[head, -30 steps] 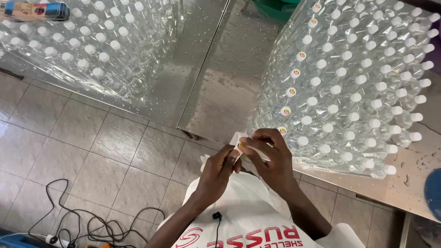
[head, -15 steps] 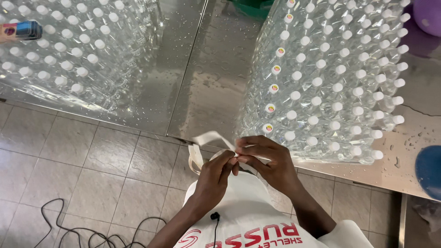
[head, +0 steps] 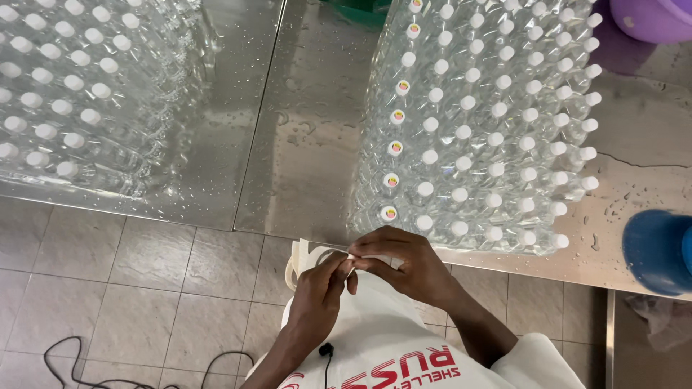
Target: The person stands at a stainless steel table and applies round stickers to the caps of numerous plastic water bottles arranged in a large pack. They peel each sticker from a roll and press it onto the bottle cap, working systematically through the rows.
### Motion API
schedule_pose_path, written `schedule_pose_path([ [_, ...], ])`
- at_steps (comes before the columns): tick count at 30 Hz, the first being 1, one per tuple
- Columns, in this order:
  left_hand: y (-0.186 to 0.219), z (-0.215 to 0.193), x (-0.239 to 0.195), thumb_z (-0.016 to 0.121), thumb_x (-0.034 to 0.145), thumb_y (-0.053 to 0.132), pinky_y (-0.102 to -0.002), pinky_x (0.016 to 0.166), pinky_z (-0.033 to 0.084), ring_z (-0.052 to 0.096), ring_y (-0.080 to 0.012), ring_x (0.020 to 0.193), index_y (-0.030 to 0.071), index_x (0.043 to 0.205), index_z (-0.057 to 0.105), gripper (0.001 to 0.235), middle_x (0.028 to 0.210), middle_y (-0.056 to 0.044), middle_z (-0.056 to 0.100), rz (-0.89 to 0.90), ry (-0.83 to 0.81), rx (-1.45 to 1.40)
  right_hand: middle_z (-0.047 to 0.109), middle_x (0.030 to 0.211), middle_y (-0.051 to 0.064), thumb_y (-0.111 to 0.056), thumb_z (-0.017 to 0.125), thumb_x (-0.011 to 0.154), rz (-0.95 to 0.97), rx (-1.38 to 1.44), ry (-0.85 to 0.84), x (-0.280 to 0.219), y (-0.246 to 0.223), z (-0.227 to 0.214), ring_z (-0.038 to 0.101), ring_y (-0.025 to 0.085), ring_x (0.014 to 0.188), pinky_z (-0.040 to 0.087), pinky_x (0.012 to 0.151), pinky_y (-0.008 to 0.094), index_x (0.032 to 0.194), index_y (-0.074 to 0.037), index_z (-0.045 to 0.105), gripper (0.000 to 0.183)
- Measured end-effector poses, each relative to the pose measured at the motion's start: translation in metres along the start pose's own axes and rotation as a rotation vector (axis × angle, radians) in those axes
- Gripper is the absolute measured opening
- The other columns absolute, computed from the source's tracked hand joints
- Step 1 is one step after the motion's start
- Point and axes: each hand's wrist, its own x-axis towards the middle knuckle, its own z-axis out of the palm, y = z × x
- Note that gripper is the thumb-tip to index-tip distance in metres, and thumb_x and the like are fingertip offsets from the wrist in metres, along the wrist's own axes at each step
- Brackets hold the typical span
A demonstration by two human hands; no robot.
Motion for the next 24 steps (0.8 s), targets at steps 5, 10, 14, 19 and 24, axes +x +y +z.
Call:
schedule_pose_path([
  [5, -0.017, 0.007, -0.001, 0.047, 0.115, 0.025, -0.033, 0.058, 0.038, 0.042, -0.0126, 0.056, 0.013, 0.095, 0.063, 0.028, 0.074, 0.003, 0.068, -0.038, 0.022, 0.04, 0.081, 0.111, 0.007, -0.014, 0.068, 0.107, -0.035, 0.039, -0.07, 0.009, 0.003, -0.004, 0.08, 0.022, 0.095, 0.063, 0.084, 0.032, 0.12, -0.008, 0.078, 0.018],
  [10, -0.021, 0.01, 0.0, 0.044, 0.115, 0.027, -0.033, 0.061, 0.041, 0.046, -0.0133, 0.063, 0.015, 0.106, 0.068, 0.028, 0.074, 0.004, 0.067, -0.051, 0.041, 0.08, 0.084, 0.103, 0.004, -0.022, 0.066, 0.108, 0.126, 0.224, -0.097, 0.017, 0.011, -0.002, 0.079, 0.018, 0.091, 0.06, 0.083, 0.032, 0.113, -0.008, 0.08, 0.021],
  [14, -0.018, 0.01, 0.002, 0.045, 0.114, 0.028, -0.033, 0.055, 0.036, 0.038, -0.0116, 0.053, 0.015, 0.103, 0.067, 0.028, 0.072, 0.004, 0.066, -0.079, 0.06, 0.062, 0.082, 0.099, 0.005, -0.024, 0.066, 0.108, 0.26, 0.364, -0.148, 0.019, 0.029, -0.002, 0.077, 0.015, 0.087, 0.062, 0.077, 0.028, 0.106, -0.007, 0.081, 0.022],
  [19, -0.012, 0.009, 0.002, 0.049, 0.115, 0.029, -0.03, 0.056, 0.034, 0.035, -0.0094, 0.056, 0.012, 0.089, 0.064, 0.034, 0.07, 0.003, 0.065, -0.165, 0.049, -0.052, 0.084, 0.105, 0.008, -0.015, 0.066, 0.108, 0.192, 0.161, -0.174, 0.035, 0.086, -0.023, 0.083, 0.018, 0.089, 0.069, 0.077, 0.028, 0.116, -0.01, 0.077, 0.015],
  [24, -0.018, 0.01, -0.001, 0.05, 0.111, 0.033, -0.031, 0.064, 0.041, 0.051, -0.0135, 0.062, 0.004, 0.111, 0.085, 0.045, 0.065, -0.004, 0.06, -0.181, 0.101, -0.182, 0.082, 0.097, 0.011, -0.011, 0.057, 0.117, 0.084, -0.271, 0.184, 0.121, 0.183, -0.103, 0.081, 0.02, 0.085, 0.07, 0.075, 0.029, 0.116, -0.001, 0.076, 0.022],
])
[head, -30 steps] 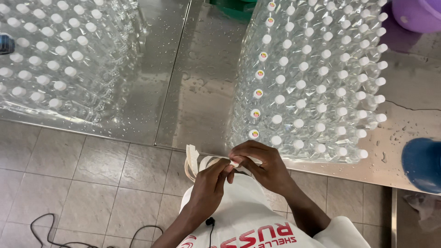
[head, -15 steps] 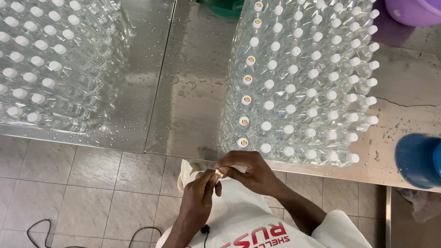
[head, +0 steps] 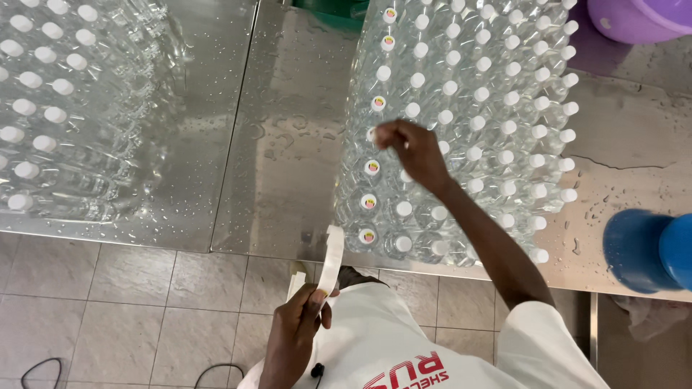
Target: The person stands at a stainless steel table and applies round stickers to the caps of numerous plastic water bottles arranged in a large pack. They peel each sticker from a roll and press it onto the bottle cap, working systematically through the rows.
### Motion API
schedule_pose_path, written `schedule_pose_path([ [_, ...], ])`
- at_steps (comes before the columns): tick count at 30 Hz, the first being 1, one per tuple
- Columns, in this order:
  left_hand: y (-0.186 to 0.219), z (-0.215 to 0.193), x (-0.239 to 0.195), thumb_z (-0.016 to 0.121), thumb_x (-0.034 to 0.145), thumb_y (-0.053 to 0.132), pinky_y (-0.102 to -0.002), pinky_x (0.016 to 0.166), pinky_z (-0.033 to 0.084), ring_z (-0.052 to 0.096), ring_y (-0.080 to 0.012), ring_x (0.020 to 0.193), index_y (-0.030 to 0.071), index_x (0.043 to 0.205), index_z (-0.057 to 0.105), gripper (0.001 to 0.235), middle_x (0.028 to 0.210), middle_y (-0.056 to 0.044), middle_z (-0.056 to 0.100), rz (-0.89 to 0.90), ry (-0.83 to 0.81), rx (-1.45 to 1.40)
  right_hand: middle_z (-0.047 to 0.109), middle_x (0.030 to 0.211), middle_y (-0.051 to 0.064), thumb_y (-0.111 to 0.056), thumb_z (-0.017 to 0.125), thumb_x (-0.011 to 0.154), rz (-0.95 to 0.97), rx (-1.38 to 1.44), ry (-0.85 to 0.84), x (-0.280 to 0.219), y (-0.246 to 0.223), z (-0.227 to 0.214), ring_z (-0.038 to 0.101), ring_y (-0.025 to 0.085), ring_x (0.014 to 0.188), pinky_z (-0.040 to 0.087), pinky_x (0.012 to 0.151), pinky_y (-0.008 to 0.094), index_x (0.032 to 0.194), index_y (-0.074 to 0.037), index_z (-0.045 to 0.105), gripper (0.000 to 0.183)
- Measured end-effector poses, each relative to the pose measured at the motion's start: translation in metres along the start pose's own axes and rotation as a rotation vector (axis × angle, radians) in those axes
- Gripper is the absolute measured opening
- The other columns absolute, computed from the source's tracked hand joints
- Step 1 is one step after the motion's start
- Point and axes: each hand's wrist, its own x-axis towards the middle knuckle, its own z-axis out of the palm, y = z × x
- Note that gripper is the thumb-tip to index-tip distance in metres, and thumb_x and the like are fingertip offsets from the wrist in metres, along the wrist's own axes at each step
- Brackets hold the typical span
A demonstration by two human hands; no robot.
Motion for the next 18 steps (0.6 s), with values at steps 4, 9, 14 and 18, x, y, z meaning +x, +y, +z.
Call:
schedule_pose_path([
  [4, -0.02, 0.006, -0.005, 0.057, 0.107, 0.036, -0.03, 0.056, 0.034, 0.047, -0.0149, 0.061, -0.002, 0.112, 0.087, 0.049, 0.064, -0.01, 0.061, -0.153, 0.063, -0.161, 0.077, 0.105, 0.014, -0.004, 0.061, 0.115, -0.123, -0.046, 0.118, 0.078, 0.081, -0.019, 0.072, 0.023, 0.087, 0.057, 0.078, 0.036, 0.115, 0.001, 0.076, 0.016],
  [9, -0.022, 0.01, -0.012, 0.057, 0.106, 0.04, -0.03, 0.056, 0.031, 0.036, -0.0164, 0.058, 0.001, 0.11, 0.089, 0.05, 0.063, -0.011, 0.057, -0.273, 0.164, -0.212, 0.072, 0.112, 0.015, -0.009, 0.054, 0.119, -0.241, -0.245, 0.063, 0.125, 0.132, -0.009, 0.069, 0.032, 0.099, 0.054, 0.08, 0.043, 0.118, 0.003, 0.069, 0.019],
  [14, -0.026, 0.012, -0.01, 0.058, 0.106, 0.04, -0.03, 0.055, 0.031, 0.037, -0.0159, 0.057, 0.001, 0.108, 0.088, 0.05, 0.061, -0.011, 0.055, -0.25, 0.203, -0.218, 0.072, 0.111, 0.016, -0.009, 0.051, 0.119, -0.213, -0.201, 0.044, 0.132, 0.151, 0.004, 0.068, 0.031, 0.094, 0.05, 0.076, 0.043, 0.118, 0.002, 0.068, 0.021],
  [18, -0.027, 0.014, -0.006, 0.057, 0.108, 0.036, -0.03, 0.055, 0.029, 0.036, -0.0159, 0.056, 0.0, 0.11, 0.087, 0.047, 0.06, -0.011, 0.053, -0.185, 0.209, -0.235, 0.073, 0.111, 0.019, -0.006, 0.054, 0.119, -0.279, -0.213, 0.054, 0.13, 0.157, 0.005, 0.07, 0.034, 0.094, 0.052, 0.074, 0.043, 0.12, 0.005, 0.068, 0.017],
])
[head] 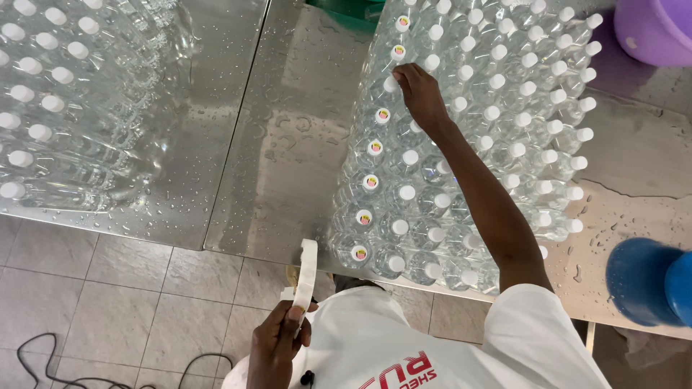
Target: The person stands at a stainless steel table and applies round stickers to the caps of numerous plastic water bottles arranged in a large pack. They peel each sticker from a roll and press it onto the bottle cap, working systematically through the rows.
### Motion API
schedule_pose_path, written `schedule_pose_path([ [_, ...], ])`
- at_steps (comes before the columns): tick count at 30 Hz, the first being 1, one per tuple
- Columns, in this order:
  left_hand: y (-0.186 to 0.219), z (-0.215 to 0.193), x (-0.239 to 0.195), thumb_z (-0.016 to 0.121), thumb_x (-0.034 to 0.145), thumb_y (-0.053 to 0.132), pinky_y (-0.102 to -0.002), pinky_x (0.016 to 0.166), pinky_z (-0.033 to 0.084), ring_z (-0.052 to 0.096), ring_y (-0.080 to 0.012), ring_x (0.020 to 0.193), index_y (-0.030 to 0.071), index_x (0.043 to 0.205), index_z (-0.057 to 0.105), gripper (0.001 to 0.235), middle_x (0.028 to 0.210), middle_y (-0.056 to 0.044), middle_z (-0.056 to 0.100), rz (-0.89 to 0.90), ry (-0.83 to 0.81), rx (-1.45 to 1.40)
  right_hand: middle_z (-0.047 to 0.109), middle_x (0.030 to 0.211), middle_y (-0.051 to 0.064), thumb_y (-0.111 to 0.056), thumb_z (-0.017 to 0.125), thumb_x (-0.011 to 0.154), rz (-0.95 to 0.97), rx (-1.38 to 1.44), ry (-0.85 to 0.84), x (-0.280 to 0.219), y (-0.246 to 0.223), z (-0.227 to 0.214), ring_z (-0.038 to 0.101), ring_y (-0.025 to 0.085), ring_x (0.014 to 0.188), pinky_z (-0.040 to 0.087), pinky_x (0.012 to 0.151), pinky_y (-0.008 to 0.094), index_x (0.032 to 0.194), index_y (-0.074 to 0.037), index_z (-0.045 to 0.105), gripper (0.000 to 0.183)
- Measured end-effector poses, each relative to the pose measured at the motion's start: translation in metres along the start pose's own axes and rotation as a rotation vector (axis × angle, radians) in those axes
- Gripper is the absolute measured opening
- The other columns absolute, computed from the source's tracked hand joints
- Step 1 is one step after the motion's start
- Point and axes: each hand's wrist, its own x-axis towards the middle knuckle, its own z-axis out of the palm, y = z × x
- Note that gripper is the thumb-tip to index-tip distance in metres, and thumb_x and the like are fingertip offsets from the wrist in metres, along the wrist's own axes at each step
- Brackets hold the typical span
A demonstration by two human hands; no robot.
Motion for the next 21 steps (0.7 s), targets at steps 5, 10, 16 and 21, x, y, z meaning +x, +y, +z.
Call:
schedule_pose_path([
  [5, 0.001, 0.002, 0.003, 0.056, 0.109, 0.033, -0.03, 0.055, 0.031, 0.041, -0.0159, 0.058, -0.002, 0.112, 0.086, 0.046, 0.061, -0.011, 0.055, -0.001, -0.016, -0.003, 0.073, 0.111, 0.019, -0.007, 0.052, 0.119, 0.025, 0.024, -0.001, -0.002, -0.003, -0.001, 0.069, 0.034, 0.093, 0.051, 0.073, 0.043, 0.12, 0.004, 0.067, 0.018],
  [10, -0.003, 0.0, 0.005, 0.056, 0.109, 0.031, -0.031, 0.055, 0.031, 0.046, -0.0167, 0.059, -0.004, 0.112, 0.085, 0.045, 0.061, -0.012, 0.053, 0.03, -0.025, -0.045, 0.073, 0.116, 0.019, -0.011, 0.05, 0.12, 0.061, 0.029, -0.019, -0.001, -0.007, 0.0, 0.07, 0.034, 0.1, 0.052, 0.077, 0.043, 0.123, 0.004, 0.067, 0.023],
  [16, 0.0, 0.0, 0.004, 0.056, 0.109, 0.034, -0.03, 0.054, 0.03, 0.037, -0.0149, 0.057, -0.003, 0.112, 0.084, 0.047, 0.063, -0.011, 0.056, 0.014, -0.027, -0.01, 0.073, 0.113, 0.021, -0.008, 0.053, 0.12, 0.009, -0.018, -0.035, -0.001, -0.009, -0.003, 0.071, 0.035, 0.093, 0.054, 0.071, 0.043, 0.123, 0.006, 0.068, 0.021],
  [21, 0.0, -0.001, 0.005, 0.056, 0.109, 0.031, -0.031, 0.056, 0.033, 0.045, -0.0162, 0.06, -0.003, 0.113, 0.084, 0.044, 0.063, -0.011, 0.057, -0.019, -0.004, -0.007, 0.071, 0.114, 0.021, -0.004, 0.058, 0.118, -0.055, -0.012, -0.046, -0.002, -0.013, -0.008, 0.07, 0.035, 0.095, 0.055, 0.072, 0.043, 0.123, 0.007, 0.07, 0.017],
])
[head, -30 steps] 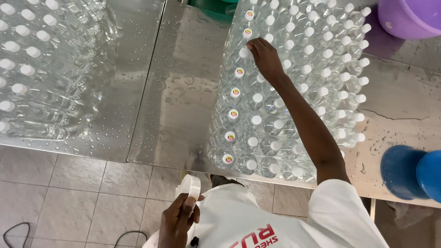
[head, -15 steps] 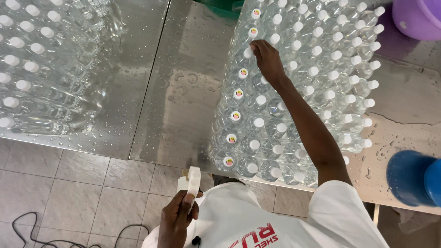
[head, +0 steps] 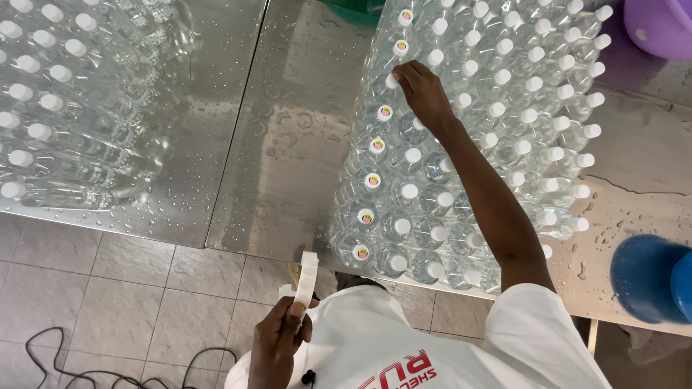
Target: The person stands at a stainless steel table and applies round stickers to the caps of numerous plastic water bottles arranged in a large pack. They peel each sticker from a roll and press it onto the bottle cap, working systematically through the rows.
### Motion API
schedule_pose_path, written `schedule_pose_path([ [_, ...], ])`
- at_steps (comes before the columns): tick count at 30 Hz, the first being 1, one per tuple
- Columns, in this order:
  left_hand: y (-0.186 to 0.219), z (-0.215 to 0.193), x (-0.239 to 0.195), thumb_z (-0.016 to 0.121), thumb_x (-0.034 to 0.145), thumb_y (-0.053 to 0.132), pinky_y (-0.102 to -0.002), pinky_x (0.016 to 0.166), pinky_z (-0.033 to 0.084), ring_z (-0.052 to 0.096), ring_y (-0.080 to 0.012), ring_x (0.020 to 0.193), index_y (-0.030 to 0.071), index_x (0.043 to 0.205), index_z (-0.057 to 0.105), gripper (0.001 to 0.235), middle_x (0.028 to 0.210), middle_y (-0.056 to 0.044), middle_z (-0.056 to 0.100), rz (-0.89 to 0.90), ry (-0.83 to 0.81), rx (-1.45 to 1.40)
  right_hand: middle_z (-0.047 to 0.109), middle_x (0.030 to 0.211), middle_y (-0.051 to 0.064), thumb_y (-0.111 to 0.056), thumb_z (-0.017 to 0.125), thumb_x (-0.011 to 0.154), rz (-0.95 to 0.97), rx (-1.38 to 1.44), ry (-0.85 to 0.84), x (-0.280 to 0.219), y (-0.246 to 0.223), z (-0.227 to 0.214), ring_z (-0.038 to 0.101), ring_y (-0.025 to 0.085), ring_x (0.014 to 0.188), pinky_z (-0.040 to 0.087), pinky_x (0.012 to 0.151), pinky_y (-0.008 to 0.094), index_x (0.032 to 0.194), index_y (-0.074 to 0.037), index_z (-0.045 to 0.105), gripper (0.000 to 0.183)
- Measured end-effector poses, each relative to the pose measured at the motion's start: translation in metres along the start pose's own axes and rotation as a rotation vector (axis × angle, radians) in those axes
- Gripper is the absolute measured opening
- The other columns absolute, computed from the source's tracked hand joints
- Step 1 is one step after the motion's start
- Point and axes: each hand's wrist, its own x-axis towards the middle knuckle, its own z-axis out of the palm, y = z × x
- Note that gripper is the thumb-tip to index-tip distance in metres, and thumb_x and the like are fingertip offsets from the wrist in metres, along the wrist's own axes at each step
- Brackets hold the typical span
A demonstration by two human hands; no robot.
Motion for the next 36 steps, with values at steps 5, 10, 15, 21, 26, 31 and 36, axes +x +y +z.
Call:
schedule_pose_path([
  [5, 0.0, -0.003, 0.001, 0.056, 0.109, 0.032, -0.029, 0.056, 0.033, 0.044, -0.0157, 0.061, -0.002, 0.114, 0.085, 0.045, 0.065, -0.012, 0.058, -0.027, -0.007, 0.017, 0.072, 0.115, 0.022, 0.0, 0.062, 0.117, -0.073, -0.04, -0.015, -0.001, 0.005, -0.002, 0.071, 0.036, 0.098, 0.057, 0.076, 0.044, 0.121, 0.007, 0.071, 0.012],
  [10, 0.002, -0.004, 0.0, 0.056, 0.109, 0.031, -0.03, 0.055, 0.033, 0.042, -0.0152, 0.059, -0.002, 0.114, 0.084, 0.044, 0.063, -0.012, 0.057, -0.016, -0.006, 0.022, 0.074, 0.115, 0.022, 0.004, 0.069, 0.113, -0.17, -0.106, -0.017, -0.003, 0.013, 0.0, 0.072, 0.036, 0.099, 0.061, 0.075, 0.045, 0.121, 0.006, 0.075, 0.01],
  [15, -0.005, -0.007, 0.003, 0.055, 0.111, 0.025, -0.03, 0.054, 0.031, 0.043, -0.015, 0.059, -0.003, 0.114, 0.084, 0.04, 0.063, -0.012, 0.058, 0.039, -0.021, 0.009, 0.073, 0.115, 0.022, 0.005, 0.068, 0.114, -0.221, -0.05, -0.046, -0.001, 0.007, -0.009, 0.071, 0.037, 0.101, 0.059, 0.076, 0.046, 0.121, 0.009, 0.072, 0.009],
  [21, 0.0, -0.009, 0.002, 0.057, 0.109, 0.031, -0.03, 0.054, 0.031, 0.043, -0.0149, 0.059, -0.004, 0.115, 0.084, 0.045, 0.063, -0.012, 0.057, 0.005, -0.006, 0.021, 0.071, 0.138, 0.022, 0.003, 0.069, 0.112, -0.261, -0.178, -0.182, -0.008, 0.019, -0.016, 0.071, 0.04, 0.116, 0.063, 0.09, 0.051, 0.137, 0.005, 0.074, 0.026],
  [26, -0.008, -0.016, 0.005, 0.056, 0.109, 0.032, -0.029, 0.059, 0.039, 0.048, -0.0159, 0.064, -0.007, 0.119, 0.083, 0.048, 0.066, -0.012, 0.059, -0.018, -0.016, -0.001, 0.065, 0.154, 0.025, -0.01, 0.062, 0.117, -0.245, -0.174, -0.223, -0.019, 0.015, -0.026, 0.059, 0.043, 0.139, 0.057, 0.103, 0.057, 0.151, -0.001, 0.065, 0.035],
  [31, -0.001, -0.018, 0.005, 0.055, 0.109, 0.034, -0.03, 0.063, 0.044, 0.05, -0.0171, 0.067, -0.008, 0.118, 0.083, 0.051, 0.069, -0.012, 0.058, -0.05, -0.034, 0.017, 0.069, 0.148, 0.022, -0.009, 0.059, 0.12, -0.272, -0.108, -0.102, -0.022, 0.015, -0.013, 0.057, 0.043, 0.142, 0.052, 0.117, 0.055, 0.154, 0.0, 0.063, 0.036],
  [36, -0.002, -0.025, 0.005, 0.055, 0.111, 0.03, -0.029, 0.054, 0.027, 0.038, -0.0148, 0.061, -0.005, 0.117, 0.082, 0.044, 0.065, -0.011, 0.054, 0.054, -0.072, 0.015, 0.077, 0.134, 0.018, -0.002, 0.066, 0.11, -0.072, -0.449, -0.022, -0.031, -0.009, -0.007, 0.061, 0.039, 0.136, 0.043, 0.111, 0.054, 0.142, 0.001, 0.069, 0.032],
])
